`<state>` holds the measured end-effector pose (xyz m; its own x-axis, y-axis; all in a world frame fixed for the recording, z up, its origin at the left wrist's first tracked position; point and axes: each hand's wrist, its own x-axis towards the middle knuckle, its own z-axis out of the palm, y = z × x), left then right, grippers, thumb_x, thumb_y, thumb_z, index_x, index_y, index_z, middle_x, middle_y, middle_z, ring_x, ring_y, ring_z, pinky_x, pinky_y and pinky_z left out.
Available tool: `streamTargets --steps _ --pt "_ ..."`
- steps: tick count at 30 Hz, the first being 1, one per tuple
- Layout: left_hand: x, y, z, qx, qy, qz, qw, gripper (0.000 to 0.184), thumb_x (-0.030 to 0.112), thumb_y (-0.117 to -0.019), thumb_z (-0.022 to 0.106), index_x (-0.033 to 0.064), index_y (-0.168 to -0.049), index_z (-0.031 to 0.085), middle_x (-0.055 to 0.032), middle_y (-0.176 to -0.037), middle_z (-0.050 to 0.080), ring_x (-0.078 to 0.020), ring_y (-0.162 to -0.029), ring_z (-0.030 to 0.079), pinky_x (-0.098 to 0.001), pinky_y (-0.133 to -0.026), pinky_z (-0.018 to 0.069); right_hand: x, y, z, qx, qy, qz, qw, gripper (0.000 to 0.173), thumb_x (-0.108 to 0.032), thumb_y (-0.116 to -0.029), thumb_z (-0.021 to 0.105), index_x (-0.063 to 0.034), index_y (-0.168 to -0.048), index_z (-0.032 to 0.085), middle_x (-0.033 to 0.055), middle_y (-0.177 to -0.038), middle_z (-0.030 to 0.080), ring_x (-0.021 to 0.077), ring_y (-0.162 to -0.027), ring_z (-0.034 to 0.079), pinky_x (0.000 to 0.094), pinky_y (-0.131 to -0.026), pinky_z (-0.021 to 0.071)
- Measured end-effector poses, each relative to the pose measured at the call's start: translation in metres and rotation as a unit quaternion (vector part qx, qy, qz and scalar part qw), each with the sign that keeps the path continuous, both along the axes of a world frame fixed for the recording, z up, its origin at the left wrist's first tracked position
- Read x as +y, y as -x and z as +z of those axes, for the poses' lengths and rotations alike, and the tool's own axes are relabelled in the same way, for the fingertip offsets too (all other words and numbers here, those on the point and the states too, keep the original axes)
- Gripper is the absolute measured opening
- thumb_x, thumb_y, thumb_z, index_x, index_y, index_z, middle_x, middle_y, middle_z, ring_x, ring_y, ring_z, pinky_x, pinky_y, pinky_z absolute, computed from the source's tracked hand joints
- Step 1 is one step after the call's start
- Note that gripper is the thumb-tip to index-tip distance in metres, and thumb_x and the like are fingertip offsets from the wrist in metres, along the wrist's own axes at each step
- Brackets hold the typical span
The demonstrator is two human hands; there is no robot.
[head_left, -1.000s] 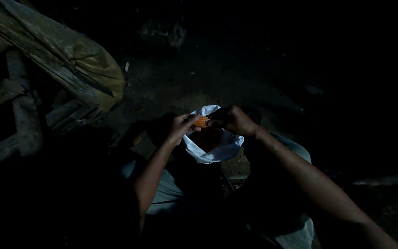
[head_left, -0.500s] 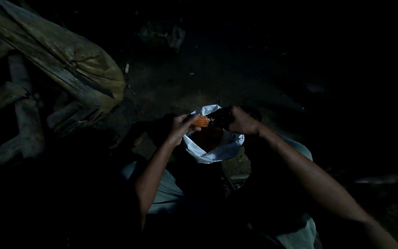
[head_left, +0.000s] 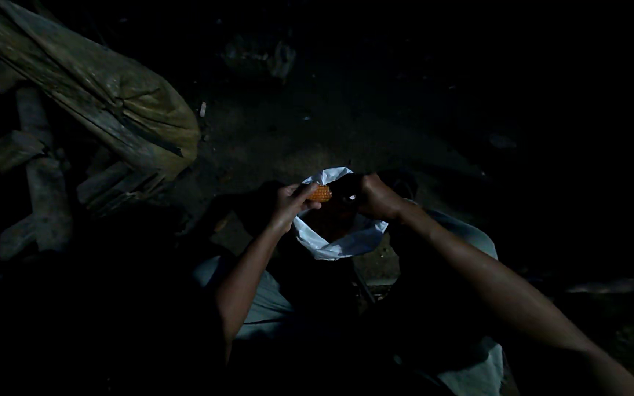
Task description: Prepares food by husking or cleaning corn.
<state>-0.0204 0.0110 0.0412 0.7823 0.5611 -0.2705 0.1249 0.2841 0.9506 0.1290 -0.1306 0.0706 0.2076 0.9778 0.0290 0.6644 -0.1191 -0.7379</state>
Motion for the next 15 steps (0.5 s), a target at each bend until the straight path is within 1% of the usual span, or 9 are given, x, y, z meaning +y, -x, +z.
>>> streamTargets --steps 1,3,4,5,6,7,9,11,15 --pt "-0.001 0.000 0.000 0.004 -0.007 0.002 1.000 0.021 0.010 -0.1026 0.060 -0.0088 -0.111 0.063 -0.0089 -0.096 0.069 -0.0098 -0.077 0.070 -0.0267 -0.074 0.0616 0.001 0.003 0.003 -0.005 0.014 -0.005 1.000 0.017 0.003 -0.0923 0.066 0.0052 -0.108 0.072 0.0204 -0.106 0.071 0.0300 -0.098 0.069 0.0463 -0.093 0.0536" --pt "-0.004 -0.001 -0.003 0.010 -0.017 0.003 1.000 0.023 0.011 -0.1021 0.062 -0.0094 -0.113 0.063 -0.0101 -0.100 0.069 -0.0100 -0.079 0.070 -0.0273 -0.075 0.0614 0.003 0.011 0.013 -0.023 0.063 -0.017 0.998 0.017 0.006 -0.0904 0.067 0.0052 -0.107 0.071 0.0212 -0.108 0.070 0.0334 -0.104 0.068 0.0490 -0.097 0.0511" --pt "-0.005 -0.001 -0.004 0.014 -0.018 0.003 1.000 0.024 0.010 -0.1021 0.061 -0.0102 -0.114 0.062 -0.0111 -0.101 0.068 -0.0104 -0.080 0.069 -0.0280 -0.075 0.0613 0.004 0.014 0.013 -0.028 0.074 -0.022 0.997 0.018 0.005 -0.0910 0.068 0.0062 -0.109 0.071 0.0225 -0.111 0.070 0.0357 -0.108 0.067 0.0508 -0.099 0.0497" --pt "-0.006 -0.002 -0.005 0.019 -0.018 0.002 1.000 0.024 0.010 -0.1023 0.061 -0.0105 -0.115 0.061 -0.0115 -0.102 0.067 -0.0108 -0.080 0.069 -0.0281 -0.075 0.0613 0.005 0.014 0.008 -0.035 0.059 -0.019 0.997 0.018 0.004 -0.0903 0.069 0.0071 -0.108 0.071 0.0238 -0.112 0.069 0.0379 -0.110 0.066 0.0525 -0.100 0.0494" --pt "-0.007 -0.002 -0.006 0.023 -0.019 0.001 1.000 0.025 0.010 -0.1023 0.061 -0.0105 -0.116 0.060 -0.0115 -0.102 0.067 -0.0108 -0.079 0.069 -0.0280 -0.074 0.0615 0.005 0.013 0.000 -0.044 0.033 -0.017 0.998 0.017 0.004 -0.0887 0.069 0.0072 -0.105 0.071 0.0243 -0.110 0.070 0.0391 -0.108 0.067 0.0539 -0.098 0.0505" --pt "-0.007 -0.002 -0.006 0.023 -0.017 0.000 1.000 0.024 0.010 -0.1023 0.061 -0.0103 -0.116 0.059 -0.0113 -0.102 0.066 -0.0108 -0.079 0.069 -0.0280 -0.074 0.0614 0.006 0.013 -0.005 -0.045 0.025 -0.019 0.999 0.016 0.004 -0.0891 0.069 0.0073 -0.105 0.071 0.0247 -0.110 0.070 0.0398 -0.108 0.067 0.0545 -0.097 0.0507" --pt "-0.008 -0.003 -0.006 0.024 -0.016 0.001 1.000 0.023 0.009 -0.1022 0.061 -0.0100 -0.114 0.059 -0.0110 -0.100 0.066 -0.0111 -0.078 0.069 -0.0280 -0.074 0.0616 0.007 0.015 -0.007 -0.045 0.030 -0.028 0.998 0.016 0.003 -0.0907 0.068 0.0075 -0.106 0.071 0.0251 -0.111 0.069 0.0402 -0.108 0.066 0.0543 -0.098 0.0505" --pt "-0.009 -0.003 -0.006 0.027 -0.019 0.000 0.999 0.022 0.009 -0.1024 0.060 -0.0104 -0.114 0.059 -0.0114 -0.101 0.066 -0.0112 -0.079 0.069 -0.0282 -0.074 0.0615 0.008 0.015 -0.011 -0.056 0.021 -0.030 0.998 0.015 0.002 -0.0909 0.069 0.0074 -0.105 0.071 0.0250 -0.109 0.069 0.0406 -0.106 0.067 0.0541 -0.097 0.0510" --pt "-0.010 -0.003 -0.009 0.034 -0.026 -0.008 0.999 0.024 0.009 -0.1032 0.059 -0.0112 -0.117 0.059 -0.0143 -0.106 0.066 -0.0129 -0.083 0.069 -0.0297 -0.076 0.0615 0.008 0.018 -0.014 -0.069 0.020 -0.048 0.996 0.015 -0.003 -0.0957 0.065 0.0104 -0.102 0.069 0.0270 -0.104 0.068 0.0429 -0.102 0.067 0.0559 -0.093 0.0522"
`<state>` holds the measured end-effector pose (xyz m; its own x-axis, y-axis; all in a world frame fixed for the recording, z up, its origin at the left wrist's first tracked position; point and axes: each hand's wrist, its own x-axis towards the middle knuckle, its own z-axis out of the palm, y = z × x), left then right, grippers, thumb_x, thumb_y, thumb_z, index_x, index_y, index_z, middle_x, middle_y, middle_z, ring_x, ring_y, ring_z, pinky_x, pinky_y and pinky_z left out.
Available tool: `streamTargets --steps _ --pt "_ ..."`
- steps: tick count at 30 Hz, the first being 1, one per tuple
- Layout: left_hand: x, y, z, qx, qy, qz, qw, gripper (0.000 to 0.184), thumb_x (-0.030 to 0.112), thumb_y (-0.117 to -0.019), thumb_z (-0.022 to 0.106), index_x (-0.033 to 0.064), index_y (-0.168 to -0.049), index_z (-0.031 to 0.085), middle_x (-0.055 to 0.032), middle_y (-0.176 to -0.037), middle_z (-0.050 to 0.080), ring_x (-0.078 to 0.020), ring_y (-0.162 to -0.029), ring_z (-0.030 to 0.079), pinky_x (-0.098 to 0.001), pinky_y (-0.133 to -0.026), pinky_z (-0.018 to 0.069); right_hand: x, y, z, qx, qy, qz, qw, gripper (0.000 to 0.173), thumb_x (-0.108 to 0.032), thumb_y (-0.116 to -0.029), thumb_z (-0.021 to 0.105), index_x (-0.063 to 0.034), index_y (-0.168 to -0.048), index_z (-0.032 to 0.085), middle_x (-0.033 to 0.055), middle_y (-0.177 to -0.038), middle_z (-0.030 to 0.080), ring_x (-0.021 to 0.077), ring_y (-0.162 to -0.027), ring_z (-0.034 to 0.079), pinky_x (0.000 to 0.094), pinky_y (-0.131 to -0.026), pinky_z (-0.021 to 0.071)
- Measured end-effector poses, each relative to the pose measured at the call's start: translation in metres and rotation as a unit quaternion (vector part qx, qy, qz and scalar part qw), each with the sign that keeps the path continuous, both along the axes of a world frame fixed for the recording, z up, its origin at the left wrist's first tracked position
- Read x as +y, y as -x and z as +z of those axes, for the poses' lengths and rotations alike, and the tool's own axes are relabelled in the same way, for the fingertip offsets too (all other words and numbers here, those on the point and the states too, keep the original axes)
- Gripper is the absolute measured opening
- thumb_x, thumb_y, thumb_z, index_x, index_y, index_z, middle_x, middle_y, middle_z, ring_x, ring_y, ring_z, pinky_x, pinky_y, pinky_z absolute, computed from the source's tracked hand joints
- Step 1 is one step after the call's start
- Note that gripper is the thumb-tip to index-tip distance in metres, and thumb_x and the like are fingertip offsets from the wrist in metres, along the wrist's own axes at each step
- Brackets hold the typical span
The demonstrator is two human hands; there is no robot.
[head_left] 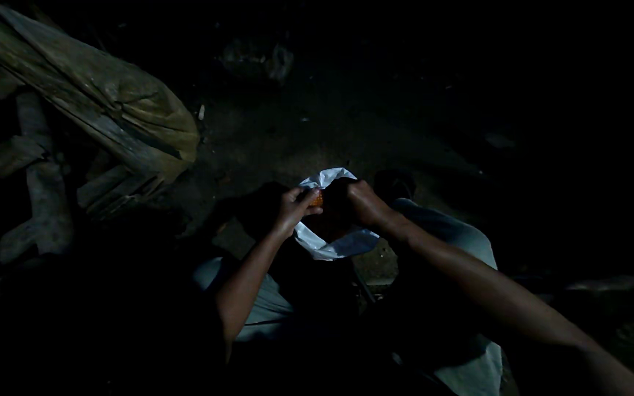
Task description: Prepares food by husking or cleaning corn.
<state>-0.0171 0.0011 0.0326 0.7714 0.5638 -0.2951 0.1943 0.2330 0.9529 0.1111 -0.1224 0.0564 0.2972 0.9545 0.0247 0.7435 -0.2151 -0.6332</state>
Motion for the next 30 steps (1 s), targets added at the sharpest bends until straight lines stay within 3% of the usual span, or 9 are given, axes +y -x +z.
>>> streamTargets --steps 7,10,15,18,21,23,27,30 --pt "-0.002 0.001 -0.002 0.010 0.004 -0.011 1.000 0.025 0.010 -0.1031 0.060 -0.0107 -0.116 0.060 -0.0136 -0.104 0.066 -0.0130 -0.082 0.069 -0.0295 -0.075 0.0617 -0.001 -0.004 -0.009 -0.007 0.005 -0.022 1.000 0.018 -0.010 -0.0949 0.068 0.0082 -0.095 0.067 0.0249 -0.092 0.067 0.0422 -0.089 0.068 0.0592 -0.081 0.0533" --pt "-0.003 0.001 -0.002 0.016 0.007 -0.017 1.000 0.026 0.010 -0.1033 0.059 -0.0110 -0.119 0.059 -0.0151 -0.107 0.066 -0.0140 -0.082 0.069 -0.0301 -0.076 0.0615 -0.001 -0.007 0.001 0.018 0.060 -0.011 0.998 0.017 -0.009 -0.0970 0.066 0.0077 -0.100 0.068 0.0250 -0.097 0.068 0.0421 -0.096 0.068 0.0595 -0.087 0.0518" --pt "0.003 0.001 -0.002 0.049 0.037 -0.007 0.998 0.029 0.014 -0.1036 0.060 -0.0081 -0.123 0.059 -0.0152 -0.110 0.065 -0.0139 -0.084 0.067 -0.0289 -0.075 0.0595 -0.004 -0.028 -0.005 0.034 0.062 0.037 0.997 0.014 -0.004 -0.0987 0.062 0.0026 -0.104 0.074 0.0206 -0.101 0.073 0.0370 -0.098 0.070 0.0579 -0.091 0.0523" --pt "0.006 0.001 -0.001 0.060 0.061 -0.001 0.996 0.029 0.019 -0.1037 0.061 -0.0043 -0.122 0.061 -0.0100 -0.100 0.066 -0.0106 -0.078 0.065 -0.0256 -0.071 0.0571 -0.005 -0.033 0.014 0.035 0.177 0.044 0.983 0.023 -0.003 -0.1047 0.052 0.0017 -0.117 0.071 0.0223 -0.114 0.070 0.0387 -0.110 0.066 0.0562 -0.099 0.0481" --pt "0.003 0.004 0.009 0.041 0.110 0.010 0.993 0.025 0.015 -0.1040 0.059 -0.0029 -0.121 0.060 -0.0084 -0.103 0.065 -0.0112 -0.083 0.064 -0.0257 -0.076 0.0569 -0.012 -0.037 0.017 0.048 0.183 0.065 0.980 0.025 -0.004 -0.1051 0.052 0.0030 -0.124 0.068 0.0233 -0.116 0.069 0.0383 -0.110 0.067 0.0545 -0.099 0.0493" --pt "0.000 0.005 0.013 0.024 0.137 0.008 0.990 0.022 0.015 -0.1060 0.055 -0.0006 -0.121 0.059 -0.0068 -0.103 0.064 -0.0106 -0.083 0.065 -0.0250 -0.077 0.0571 -0.015 -0.032 0.036 0.101 0.200 0.059 0.973 0.030 -0.005 -0.1037 0.057 0.0057 -0.132 0.061 0.0228 -0.122 0.067 0.0325 -0.114 0.065 0.0461 -0.102 0.0490" --pt "-0.003 0.007 0.007 -0.009 0.156 -0.052 0.986 0.028 0.021 -0.1097 0.046 0.0029 -0.128 0.058 -0.0082 -0.108 0.067 -0.0147 -0.088 0.069 -0.0283 -0.080 0.0591 -0.027 -0.035 0.025 0.201 0.056 0.022 0.978 0.017 -0.002 -0.0973 0.065 0.0055 -0.113 0.069 0.0093 -0.097 0.070 0.0079 -0.084 0.065 0.0260 -0.081 0.0543" --pt "-0.007 0.006 0.003 -0.009 0.102 -0.093 0.990 0.031 0.018 -0.1106 0.040 0.0006 -0.131 0.055 -0.0109 -0.116 0.063 -0.0163 -0.094 0.065 -0.0336 -0.085 0.0566 -0.029 -0.041 0.016 0.273 -0.006 0.014 0.962 0.016 -0.002 -0.0978 0.064 0.0052 -0.112 0.069 0.0035 -0.091 0.070 0.0006 -0.077 0.064 0.0204 -0.076 0.0561"
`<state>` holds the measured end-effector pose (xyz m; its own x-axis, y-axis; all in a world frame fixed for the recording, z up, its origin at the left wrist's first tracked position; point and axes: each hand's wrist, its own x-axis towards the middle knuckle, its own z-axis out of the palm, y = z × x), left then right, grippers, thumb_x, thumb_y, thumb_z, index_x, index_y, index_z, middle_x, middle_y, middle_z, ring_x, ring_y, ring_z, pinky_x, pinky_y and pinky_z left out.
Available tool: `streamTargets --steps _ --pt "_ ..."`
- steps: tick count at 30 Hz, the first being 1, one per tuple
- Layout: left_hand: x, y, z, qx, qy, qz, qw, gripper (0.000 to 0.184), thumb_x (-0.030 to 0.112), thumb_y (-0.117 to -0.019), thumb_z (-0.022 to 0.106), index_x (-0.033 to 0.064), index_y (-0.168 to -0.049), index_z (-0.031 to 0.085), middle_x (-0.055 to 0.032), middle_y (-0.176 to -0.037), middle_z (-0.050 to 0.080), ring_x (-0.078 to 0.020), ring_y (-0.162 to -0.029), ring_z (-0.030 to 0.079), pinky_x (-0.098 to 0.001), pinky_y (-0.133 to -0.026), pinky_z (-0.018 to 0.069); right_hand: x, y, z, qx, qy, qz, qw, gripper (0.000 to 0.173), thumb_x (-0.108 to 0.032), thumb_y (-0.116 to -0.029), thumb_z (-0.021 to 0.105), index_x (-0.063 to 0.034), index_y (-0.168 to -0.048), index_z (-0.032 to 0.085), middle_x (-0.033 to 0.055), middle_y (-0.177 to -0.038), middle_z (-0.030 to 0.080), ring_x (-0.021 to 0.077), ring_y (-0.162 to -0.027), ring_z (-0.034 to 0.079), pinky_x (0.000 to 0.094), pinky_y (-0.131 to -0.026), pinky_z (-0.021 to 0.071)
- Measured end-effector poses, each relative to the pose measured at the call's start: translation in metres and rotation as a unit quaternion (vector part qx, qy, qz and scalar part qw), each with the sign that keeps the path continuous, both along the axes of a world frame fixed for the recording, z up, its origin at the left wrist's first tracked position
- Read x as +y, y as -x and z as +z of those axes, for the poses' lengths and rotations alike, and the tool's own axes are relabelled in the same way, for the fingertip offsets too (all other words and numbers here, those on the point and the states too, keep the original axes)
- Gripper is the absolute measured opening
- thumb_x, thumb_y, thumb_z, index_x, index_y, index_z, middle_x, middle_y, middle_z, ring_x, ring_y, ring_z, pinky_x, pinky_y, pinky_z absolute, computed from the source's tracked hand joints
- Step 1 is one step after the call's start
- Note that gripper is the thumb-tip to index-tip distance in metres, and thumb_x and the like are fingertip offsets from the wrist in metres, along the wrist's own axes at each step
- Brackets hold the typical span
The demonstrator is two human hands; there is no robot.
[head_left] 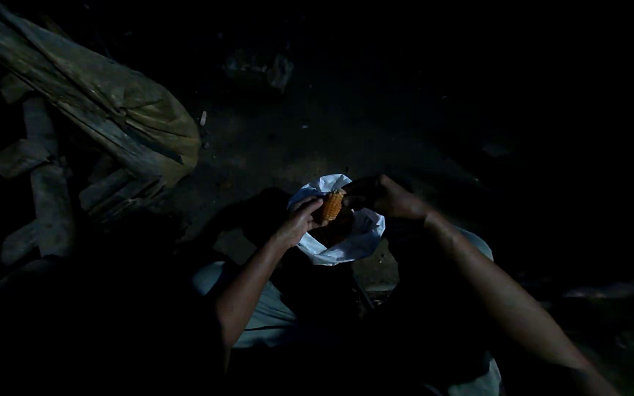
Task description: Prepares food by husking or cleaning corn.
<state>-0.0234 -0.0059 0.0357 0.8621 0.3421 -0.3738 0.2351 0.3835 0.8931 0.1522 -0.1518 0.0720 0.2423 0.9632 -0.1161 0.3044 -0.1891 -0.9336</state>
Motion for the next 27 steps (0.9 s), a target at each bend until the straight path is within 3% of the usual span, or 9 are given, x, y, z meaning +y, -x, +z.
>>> streamTargets --steps 4,9,11,14,19,23,27 --pt "-0.002 0.002 -0.001 -0.032 -0.069 -0.003 0.997 0.031 0.010 -0.1085 0.043 -0.0032 -0.134 0.055 -0.0112 -0.124 0.060 -0.0127 -0.098 0.060 -0.0304 -0.085 0.0531 0.000 -0.004 -0.008 0.059 -0.040 0.004 0.997 0.021 0.000 -0.0979 0.062 0.0032 -0.118 0.067 0.0006 -0.095 0.071 0.0007 -0.080 0.066 0.0199 -0.076 0.0568" --pt "-0.005 0.000 -0.003 -0.064 -0.050 0.014 0.997 0.028 0.003 -0.1061 0.045 -0.0056 -0.131 0.056 -0.0095 -0.119 0.062 -0.0124 -0.098 0.065 -0.0324 -0.090 0.0566 0.003 0.003 -0.005 0.075 -0.018 -0.034 0.996 0.020 -0.002 -0.0980 0.064 0.0007 -0.118 0.068 0.0005 -0.097 0.071 0.0013 -0.084 0.066 0.0213 -0.080 0.0574" --pt "-0.009 -0.004 -0.005 -0.068 -0.025 0.036 0.997 0.027 0.000 -0.1046 0.048 -0.0068 -0.130 0.054 -0.0111 -0.118 0.062 -0.0140 -0.098 0.066 -0.0331 -0.091 0.0575 0.004 0.005 -0.004 0.046 -0.016 -0.038 0.998 0.024 -0.003 -0.0948 0.068 0.0008 -0.118 0.068 0.0037 -0.102 0.071 0.0045 -0.088 0.067 0.0236 -0.082 0.0572" --pt "-0.009 -0.012 -0.014 -0.093 -0.034 0.043 0.994 0.023 -0.003 -0.1001 0.054 -0.0079 -0.123 0.053 -0.0107 -0.112 0.062 -0.0129 -0.095 0.067 -0.0320 -0.089 0.0591 0.005 0.008 0.002 0.001 0.015 -0.015 1.000 0.040 -0.002 -0.0954 0.068 0.0025 -0.134 0.060 0.0126 -0.119 0.068 0.0107 -0.096 0.068 0.0277 -0.086 0.0569" --pt "0.003 -0.027 0.008 -0.068 -0.105 0.021 0.992 0.022 -0.001 -0.1013 0.055 -0.0117 -0.120 0.059 -0.0124 -0.105 0.066 -0.0110 -0.087 0.068 -0.0281 -0.083 0.0595 0.006 -0.013 -0.004 -0.096 -0.020 0.012 0.995 0.043 -0.006 -0.0930 0.072 -0.0008 -0.133 0.060 0.0112 -0.100 0.071 0.0125 -0.085 0.067 0.0318 -0.081 0.0556" --pt "0.011 -0.034 0.016 -0.063 -0.110 -0.015 0.992 0.024 0.005 -0.1040 0.055 -0.0123 -0.120 0.061 -0.0133 -0.101 0.069 -0.0113 -0.086 0.070 -0.0279 -0.083 0.0595 0.004 -0.022 0.002 -0.110 -0.025 -0.002 0.994 0.045 -0.005 -0.0881 0.077 -0.0014 -0.130 0.062 0.0136 -0.105 0.070 0.0181 -0.090 0.067 0.0385 -0.084 0.0566" --pt "0.003 -0.037 -0.001 -0.074 -0.067 -0.005 0.995 0.026 0.012 -0.1039 0.059 -0.0091 -0.118 0.064 -0.0110 -0.099 0.071 -0.0113 -0.086 0.070 -0.0287 -0.083 0.0601 0.001 -0.025 -0.005 -0.103 -0.001 0.007 0.995 0.046 -0.003 -0.0904 0.074 -0.0022 -0.134 0.059 0.0108 -0.108 0.070 0.0147 -0.089 0.069 0.0343 -0.081 0.0595"
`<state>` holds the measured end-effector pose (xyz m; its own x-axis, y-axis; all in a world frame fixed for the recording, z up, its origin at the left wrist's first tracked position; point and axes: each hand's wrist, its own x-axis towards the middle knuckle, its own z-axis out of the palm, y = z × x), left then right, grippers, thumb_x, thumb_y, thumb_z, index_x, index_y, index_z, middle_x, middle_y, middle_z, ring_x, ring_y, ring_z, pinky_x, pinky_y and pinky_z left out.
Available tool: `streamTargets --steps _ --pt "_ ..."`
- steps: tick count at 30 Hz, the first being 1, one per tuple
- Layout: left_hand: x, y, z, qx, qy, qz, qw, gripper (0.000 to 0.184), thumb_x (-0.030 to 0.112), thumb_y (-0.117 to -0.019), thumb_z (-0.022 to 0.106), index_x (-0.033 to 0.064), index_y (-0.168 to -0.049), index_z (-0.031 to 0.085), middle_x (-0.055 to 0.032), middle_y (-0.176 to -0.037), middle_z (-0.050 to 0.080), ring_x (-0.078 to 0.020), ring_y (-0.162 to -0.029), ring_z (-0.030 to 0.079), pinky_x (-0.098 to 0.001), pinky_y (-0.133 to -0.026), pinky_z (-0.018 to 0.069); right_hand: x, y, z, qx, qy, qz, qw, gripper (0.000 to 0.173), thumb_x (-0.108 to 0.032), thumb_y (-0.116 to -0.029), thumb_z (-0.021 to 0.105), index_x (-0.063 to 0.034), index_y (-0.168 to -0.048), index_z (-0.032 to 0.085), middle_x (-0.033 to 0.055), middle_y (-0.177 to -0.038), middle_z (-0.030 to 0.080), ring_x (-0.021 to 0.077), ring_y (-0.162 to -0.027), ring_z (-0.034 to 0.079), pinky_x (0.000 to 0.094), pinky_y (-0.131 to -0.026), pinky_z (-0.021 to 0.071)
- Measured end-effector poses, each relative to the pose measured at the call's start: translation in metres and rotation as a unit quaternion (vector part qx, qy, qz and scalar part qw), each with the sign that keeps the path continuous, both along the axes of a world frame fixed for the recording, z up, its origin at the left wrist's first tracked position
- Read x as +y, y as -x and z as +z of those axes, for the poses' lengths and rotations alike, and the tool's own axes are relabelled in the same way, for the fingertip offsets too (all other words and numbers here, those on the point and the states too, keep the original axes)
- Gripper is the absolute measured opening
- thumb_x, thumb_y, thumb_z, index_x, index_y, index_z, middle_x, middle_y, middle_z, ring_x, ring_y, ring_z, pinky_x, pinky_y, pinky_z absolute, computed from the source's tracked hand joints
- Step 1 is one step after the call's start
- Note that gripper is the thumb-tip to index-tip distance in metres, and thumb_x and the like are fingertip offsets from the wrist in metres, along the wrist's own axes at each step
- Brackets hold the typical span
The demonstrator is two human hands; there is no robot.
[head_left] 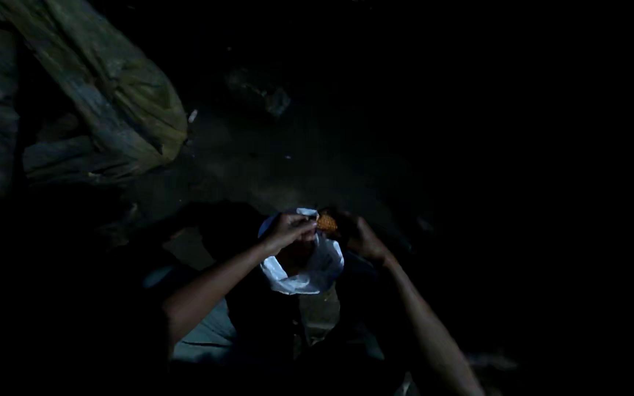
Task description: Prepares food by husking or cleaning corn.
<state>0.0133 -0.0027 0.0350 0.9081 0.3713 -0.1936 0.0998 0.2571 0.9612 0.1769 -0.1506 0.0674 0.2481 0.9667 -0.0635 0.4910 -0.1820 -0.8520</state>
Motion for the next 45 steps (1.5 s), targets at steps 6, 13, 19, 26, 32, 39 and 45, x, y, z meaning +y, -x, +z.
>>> streamTargets --steps 6,13,19,26,32,39,45 --pt "0.006 0.015 0.003 0.046 -0.004 -0.001 0.999 0.032 0.016 -0.1041 0.060 -0.0083 -0.125 0.062 -0.0158 -0.111 0.068 -0.0084 -0.088 0.067 -0.0238 -0.084 0.0562 0.017 0.015 -0.005 -0.034 0.066 0.042 0.996 0.051 -0.014 -0.0937 0.069 0.0020 -0.140 0.053 0.0118 -0.120 0.067 0.0095 -0.100 0.067 0.0284 -0.090 0.0566" --pt "0.016 0.016 -0.007 0.043 0.037 0.009 0.998 0.026 0.003 -0.1019 0.059 -0.0109 -0.123 0.062 -0.0164 -0.112 0.068 -0.0116 -0.092 0.070 -0.0263 -0.087 0.0583 0.026 0.020 -0.002 -0.029 0.088 0.045 0.995 0.048 -0.002 -0.0933 0.069 0.0026 -0.139 0.056 0.0172 -0.124 0.067 0.0183 -0.107 0.067 0.0352 -0.096 0.0549" --pt "0.008 0.012 -0.016 0.069 -0.041 -0.032 0.996 0.025 0.009 -0.1046 0.057 -0.0080 -0.121 0.065 -0.0174 -0.110 0.069 -0.0135 -0.092 0.070 -0.0291 -0.088 0.0577 0.019 0.020 -0.004 -0.057 0.084 0.063 0.993 0.044 -0.005 -0.0932 0.070 0.0029 -0.135 0.060 0.0150 -0.116 0.069 0.0139 -0.099 0.068 0.0313 -0.091 0.0559" --pt "0.001 0.017 -0.017 0.123 -0.101 -0.027 0.987 0.025 0.010 -0.1054 0.055 -0.0064 -0.121 0.066 -0.0175 -0.108 0.069 -0.0166 -0.091 0.068 -0.0326 -0.089 0.0558 0.022 0.031 -0.006 -0.102 0.116 0.055 0.986 0.038 -0.010 -0.0938 0.072 -0.0018 -0.130 0.065 0.0142 -0.106 0.072 0.0219 -0.094 0.070 0.0437 -0.089 0.0564" --pt "-0.001 0.021 -0.038 0.155 -0.140 0.000 0.978 0.022 0.011 -0.1000 0.061 -0.0034 -0.114 0.070 -0.0137 -0.101 0.072 -0.0158 -0.085 0.069 -0.0351 -0.083 0.0581 0.023 0.036 -0.021 -0.087 0.127 0.089 0.984 0.035 -0.019 -0.1000 0.065 -0.0039 -0.131 0.065 0.0147 -0.119 0.070 0.0251 -0.111 0.067 0.0464 -0.102 0.0513" --pt "-0.004 0.012 -0.039 0.118 -0.072 0.041 0.990 0.021 0.006 -0.1015 0.057 -0.0095 -0.112 0.067 -0.0149 -0.100 0.068 -0.0120 -0.078 0.066 -0.0288 -0.075 0.0575 0.025 0.035 -0.008 -0.117 0.143 0.086 0.979 0.034 -0.020 -0.1012 0.062 0.0001 -0.128 0.064 0.0208 -0.115 0.069 0.0343 -0.109 0.067 0.0548 -0.099 0.0498" --pt "-0.001 0.015 -0.027 0.068 -0.089 -0.020 0.994 0.025 0.013 -0.1045 0.058 -0.0070 -0.114 0.069 -0.0114 -0.102 0.071 -0.0090 -0.085 0.068 -0.0274 -0.082 0.0580 0.013 0.026 -0.014 -0.076 0.065 0.082 0.992 0.036 -0.017 -0.0968 0.068 0.0014 -0.127 0.065 0.0169 -0.112 0.070 0.0244 -0.104 0.068 0.0455 -0.097 0.0527"
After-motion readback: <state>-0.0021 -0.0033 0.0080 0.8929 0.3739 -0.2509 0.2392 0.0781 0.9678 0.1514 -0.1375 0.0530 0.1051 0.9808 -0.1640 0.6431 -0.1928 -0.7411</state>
